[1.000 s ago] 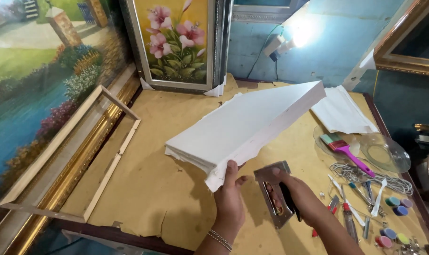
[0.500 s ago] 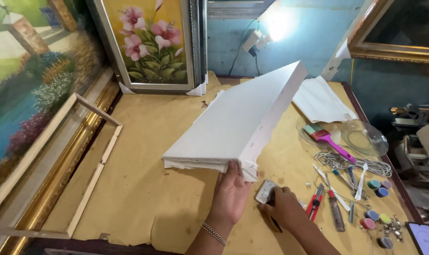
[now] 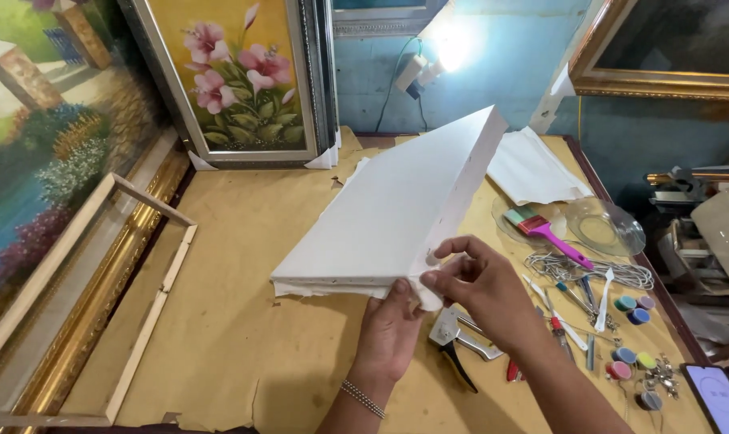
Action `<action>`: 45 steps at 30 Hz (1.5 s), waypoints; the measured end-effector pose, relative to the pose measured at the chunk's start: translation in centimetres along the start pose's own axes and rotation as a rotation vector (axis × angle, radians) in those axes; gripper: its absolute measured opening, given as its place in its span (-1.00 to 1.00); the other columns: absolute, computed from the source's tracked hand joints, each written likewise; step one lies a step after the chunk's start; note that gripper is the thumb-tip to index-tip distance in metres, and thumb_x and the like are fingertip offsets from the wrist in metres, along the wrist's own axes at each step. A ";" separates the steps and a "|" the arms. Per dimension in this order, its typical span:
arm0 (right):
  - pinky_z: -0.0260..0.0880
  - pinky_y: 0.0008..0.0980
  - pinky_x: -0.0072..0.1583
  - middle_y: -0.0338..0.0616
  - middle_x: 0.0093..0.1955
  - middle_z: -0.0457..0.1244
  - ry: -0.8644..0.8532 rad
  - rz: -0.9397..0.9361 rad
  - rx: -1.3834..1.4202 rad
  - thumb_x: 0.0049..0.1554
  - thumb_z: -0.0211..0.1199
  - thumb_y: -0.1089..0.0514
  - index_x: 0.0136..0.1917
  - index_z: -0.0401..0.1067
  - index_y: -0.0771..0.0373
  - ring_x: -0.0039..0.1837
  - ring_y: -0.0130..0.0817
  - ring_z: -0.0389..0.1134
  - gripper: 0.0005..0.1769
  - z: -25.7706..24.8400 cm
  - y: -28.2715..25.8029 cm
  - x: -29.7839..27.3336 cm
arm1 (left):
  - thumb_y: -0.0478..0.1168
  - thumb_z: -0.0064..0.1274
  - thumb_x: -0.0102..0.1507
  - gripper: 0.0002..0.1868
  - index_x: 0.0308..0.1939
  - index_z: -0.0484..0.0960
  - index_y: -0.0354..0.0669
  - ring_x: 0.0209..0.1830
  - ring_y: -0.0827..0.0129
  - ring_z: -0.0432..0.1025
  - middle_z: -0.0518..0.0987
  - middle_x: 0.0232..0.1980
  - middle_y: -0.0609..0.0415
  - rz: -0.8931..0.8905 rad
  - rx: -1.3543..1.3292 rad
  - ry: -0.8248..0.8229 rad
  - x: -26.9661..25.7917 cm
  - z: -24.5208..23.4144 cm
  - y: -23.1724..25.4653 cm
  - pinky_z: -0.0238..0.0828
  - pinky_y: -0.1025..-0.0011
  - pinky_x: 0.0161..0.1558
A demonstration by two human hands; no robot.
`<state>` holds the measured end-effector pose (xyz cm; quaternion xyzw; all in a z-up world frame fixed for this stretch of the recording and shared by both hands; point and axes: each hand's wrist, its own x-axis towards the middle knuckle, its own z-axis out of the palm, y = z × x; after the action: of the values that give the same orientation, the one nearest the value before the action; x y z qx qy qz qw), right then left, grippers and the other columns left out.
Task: Attaching a canvas print to a wooden stretcher bar frame using a manual staple gun and trimming excess material.
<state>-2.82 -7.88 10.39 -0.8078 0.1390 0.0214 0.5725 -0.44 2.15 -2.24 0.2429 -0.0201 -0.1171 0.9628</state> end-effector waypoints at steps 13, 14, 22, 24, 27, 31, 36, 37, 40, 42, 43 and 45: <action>0.33 -0.62 -0.23 -0.32 -0.27 0.29 0.078 -0.539 -0.274 -0.21 0.35 0.06 -0.24 0.54 0.06 -0.34 -0.56 0.25 -0.80 0.1 1.2 1.3 | -0.14 0.14 0.02 -0.78 -0.34 0.52 -0.14 -0.18 0.24 0.44 0.56 -0.32 0.09 0.098 0.082 -0.121 0.7 1.3 1.2 0.26 0.32 0.02; 0.32 -0.58 -0.22 -0.35 -0.23 0.29 0.057 -0.514 -0.331 -0.21 0.35 0.04 -0.24 0.52 0.04 -0.28 -0.55 0.28 -0.79 0.0 1.0 1.4 | -0.16 0.15 0.02 -0.83 -0.40 0.53 -0.10 -0.19 0.28 0.44 0.55 -0.36 0.16 0.086 0.090 -0.082 0.6 1.5 1.1 0.25 0.36 -0.03; 0.34 -0.59 -0.20 -0.40 -0.30 0.40 -0.070 -0.244 -0.357 -0.13 0.29 0.15 -0.31 0.56 0.12 -0.32 -0.57 0.28 -0.92 -0.9 -1.1 2.1 | -0.19 0.14 -0.10 -0.35 0.08 0.33 -0.06 0.03 0.35 0.28 0.43 0.04 0.09 0.049 0.077 0.032 0.6 2.7 1.6 0.18 0.40 -0.03; 0.28 -0.56 -0.31 -0.32 -0.37 0.31 0.000 -0.752 -0.414 -0.11 0.26 0.15 -0.30 0.51 0.11 -0.41 -0.50 0.22 -0.94 -1.1 0.0 2.7 | -0.19 0.18 -0.18 -0.20 0.15 0.28 -0.06 0.07 0.33 0.26 0.39 0.10 0.08 0.058 0.075 0.051 0.4 3.6 2.0 0.16 0.41 -0.01; 0.24 -0.38 -0.24 -0.18 -0.33 0.21 0.130 -1.180 -0.570 -0.05 0.22 0.26 -0.21 0.44 0.21 -0.25 -0.28 0.21 -0.92 -1.0 0.8 2.9 | -0.23 0.18 -0.12 -0.43 -0.03 0.40 -0.12 -0.04 0.34 0.32 0.46 -0.08 0.10 0.093 0.080 0.071 1.2 2.4 1.1 0.20 0.43 -0.02; 0.14 -0.47 -0.33 -0.20 -0.35 0.14 0.256 -1.321 -0.539 -0.04 0.22 0.34 -0.19 0.43 0.20 -0.30 -0.32 0.13 -0.88 0.2 2.6 2.8 | -0.16 0.21 -0.06 -0.69 -0.31 0.45 -0.06 -0.22 0.40 0.34 0.45 -0.34 0.22 0.188 0.075 -0.008 1.2 2.3 1.0 0.22 0.44 -0.10; 0.23 -0.51 -0.22 -0.22 -0.24 0.21 0.328 -1.296 -0.452 0.02 0.14 0.25 -0.12 0.40 0.21 -0.23 -0.33 0.17 -0.88 1.5 4.5 2.6 | -0.29 0.16 -0.01 -0.83 -0.37 0.52 -0.10 -0.26 0.43 0.38 0.51 -0.38 0.21 0.170 0.006 0.037 1.3 1.7 0.2 0.30 0.48 -0.11; 0.23 -0.51 -0.22 -0.22 -0.24 0.21 0.328 -1.298 -0.452 0.02 0.14 0.25 -0.12 0.40 0.21 -0.23 -0.33 0.17 -0.88 1.7 4.7 2.6 | -0.29 0.16 -0.01 -0.83 -0.37 0.52 -0.10 -0.26 0.43 0.38 0.51 -0.38 0.21 0.172 0.006 0.035 1.3 2.0 0.5 0.30 0.48 -0.11; 0.22 -0.46 -0.16 -0.15 -0.12 0.19 0.293 -1.249 -0.431 0.04 0.05 0.36 0.04 0.34 0.22 -0.17 -0.29 0.15 -0.72 2.5 5.8 2.0 | -0.27 0.09 0.04 -0.92 -0.49 0.49 -0.09 -0.28 0.42 0.37 0.48 -0.43 0.22 0.163 0.007 0.078 0.8 2.8 1.0 0.28 0.42 -0.10; 0.19 -0.50 -0.23 -0.22 -0.08 0.16 0.356 -1.104 -0.458 -0.06 0.07 0.39 0.11 0.34 0.05 -0.11 -0.34 0.15 -0.54 3.2 6.5 1.9 | -0.22 0.10 0.01 -0.83 -0.38 0.45 -0.08 -0.22 0.41 0.36 0.45 -0.36 0.23 0.168 -0.003 0.139 1.0 3.3 1.2 0.26 0.30 0.00; 0.19 -0.50 -0.23 -0.22 -0.08 0.16 0.355 -1.104 -0.456 -0.06 0.07 0.39 0.11 0.34 0.05 -0.11 -0.34 0.15 -0.54 3.2 6.7 2.0 | -0.22 0.10 0.01 -0.83 -0.38 0.45 -0.08 -0.22 0.41 0.36 0.45 -0.36 0.23 0.169 -0.002 0.140 1.0 3.3 1.1 0.26 0.30 0.00; 0.12 -0.46 -0.37 -0.30 -0.10 0.15 0.400 -1.064 -0.554 -0.06 0.04 0.33 0.08 0.34 -0.03 -0.12 -0.31 0.11 -0.56 3.2 7.3 2.1 | -0.25 0.17 -0.03 -0.80 -0.52 0.42 -0.09 -0.41 0.52 0.30 0.39 -0.50 0.25 0.235 0.033 0.170 1.1 3.1 0.7 0.29 0.48 -0.20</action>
<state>-2.24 -7.53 2.20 -0.8730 -0.1880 -0.3822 0.2375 0.47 1.01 0.80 0.2636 0.0313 0.0180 0.9640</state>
